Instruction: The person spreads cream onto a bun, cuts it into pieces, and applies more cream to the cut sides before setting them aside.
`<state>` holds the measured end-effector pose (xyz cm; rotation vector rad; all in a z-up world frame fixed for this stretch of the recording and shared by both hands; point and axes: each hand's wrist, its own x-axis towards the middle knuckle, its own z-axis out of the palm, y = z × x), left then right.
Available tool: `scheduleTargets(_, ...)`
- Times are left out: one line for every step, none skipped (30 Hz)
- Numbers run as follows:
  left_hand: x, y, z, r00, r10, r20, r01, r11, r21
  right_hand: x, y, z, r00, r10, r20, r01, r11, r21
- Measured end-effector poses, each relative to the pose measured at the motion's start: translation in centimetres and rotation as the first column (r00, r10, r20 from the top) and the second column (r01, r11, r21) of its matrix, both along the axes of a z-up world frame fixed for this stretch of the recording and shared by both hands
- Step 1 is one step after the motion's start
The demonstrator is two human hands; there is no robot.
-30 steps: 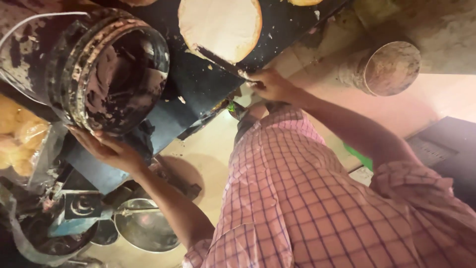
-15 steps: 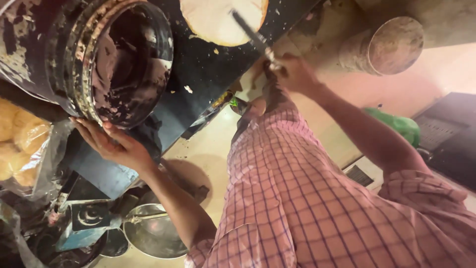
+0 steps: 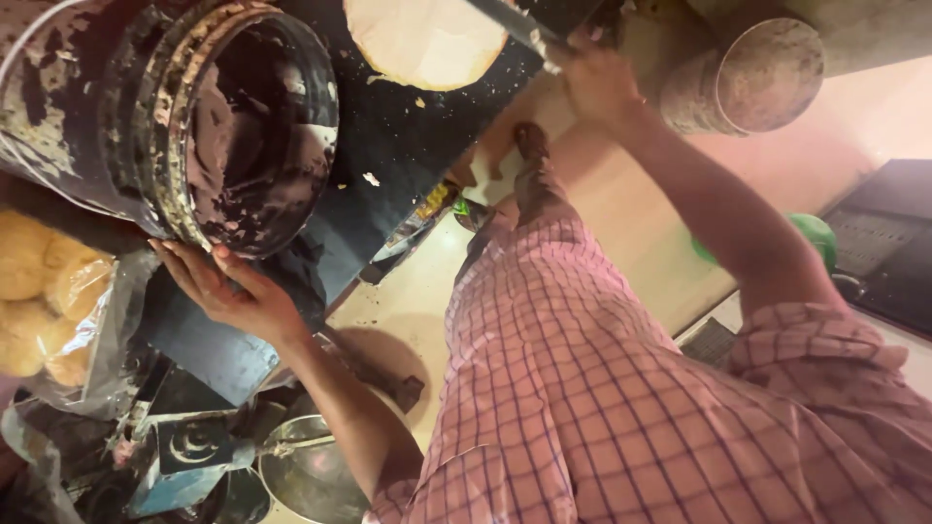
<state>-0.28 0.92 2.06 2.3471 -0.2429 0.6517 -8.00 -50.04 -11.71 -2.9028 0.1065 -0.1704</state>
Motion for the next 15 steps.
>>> scheduleTargets(-0.1, 0.1, 0.0, 1.0, 0.005, -0.009, -0.005, 1.0, 0.007, 0.8, -1.0, 0.2, 0.999, -0.002, -0.034, 0.002, 1.0, 0.014)
scheduleTargets(-0.1, 0.3, 0.1, 1.0, 0.011, -0.017, -0.011, 1.0, 0.013, 1.6, -1.5, 0.5, 0.998, -0.003, -0.068, 0.005, 1.0, 0.028)
scheduleTargets(-0.2, 0.2, -0.1, 1.0, 0.015, -0.027, -0.014, 1.0, 0.017, 2.4, -1.9, 0.7, 1.0, 0.011, -0.029, -0.011, 0.999, 0.031)
scheduleTargets(-0.2, 0.1, -0.2, 0.999, -0.008, -0.036, 0.006, 0.999, -0.038, 3.6, -2.3, 1.0, 1.0, 0.026, 0.01, -0.026, 0.999, 0.034)
scheduleTargets(-0.2, 0.2, -0.2, 0.999, -0.03, -0.041, 0.026, 0.996, -0.091, 4.3, -2.5, 1.2, 0.998, 0.041, 0.05, -0.043, 0.998, 0.038)
scheduleTargets(-0.2, 0.2, -0.3, 0.998, -0.052, -0.046, 0.045, 0.989, -0.144, 4.3, -2.4, 1.2, 1.0, 0.016, 0.025, -0.017, 0.997, 0.072)
scheduleTargets(-0.2, 0.2, -0.3, 0.998, -0.015, -0.057, 0.009, 0.995, -0.103, 4.2, -2.1, 1.1, 1.0, -0.008, 0.003, 0.007, 0.994, 0.106)
scheduleTargets(-0.5, 0.3, -0.4, 0.998, 0.022, -0.067, -0.027, 0.998, -0.062, 4.2, -2.1, 1.0, 0.999, -0.03, -0.021, 0.033, 0.99, 0.139)
scheduleTargets(-0.7, 0.3, -0.4, 0.995, 0.063, -0.075, -0.065, 0.998, -0.024, 4.3, -1.7, 0.8, 1.0, -0.015, 0.003, 0.014, 0.977, 0.215)
scheduleTargets(-1.0, 0.4, -0.4, 0.994, 0.08, -0.081, -0.081, 0.997, -0.007, 4.0, -0.9, 0.6, 1.0, -0.002, 0.027, -0.006, 0.958, 0.288)
scheduleTargets(-1.2, 0.3, -0.5, 0.991, 0.097, -0.088, -0.097, 0.995, 0.008, 4.1, -0.7, 0.8, 0.999, 0.01, 0.052, -0.028, 0.933, 0.358)
scheduleTargets(-1.3, 0.1, -0.6, 0.989, 0.114, -0.094, -0.112, 0.993, 0.022, 3.9, -0.3, 1.3, 0.994, -0.022, -0.104, 0.067, 0.888, 0.455)
scheduleTargets(-1.3, -0.1, -0.7, 0.991, 0.11, -0.082, -0.112, 0.994, -0.02, 2.9, 0.8, 1.9, 0.964, -0.036, -0.263, 0.176, 0.827, 0.533)
scheduleTargets(-1.4, -0.5, -0.8, 0.992, 0.106, -0.07, -0.111, 0.992, -0.062, 2.2, 1.5, 2.7, 0.967, -0.008, -0.256, 0.157, 0.808, 0.567)
scheduleTargets(-1.3, -0.7, -0.8, 0.993, 0.099, -0.058, -0.105, 0.989, -0.103, 1.7, 2.2, 3.6, 0.968, 0.016, -0.249, 0.142, 0.786, 0.601)
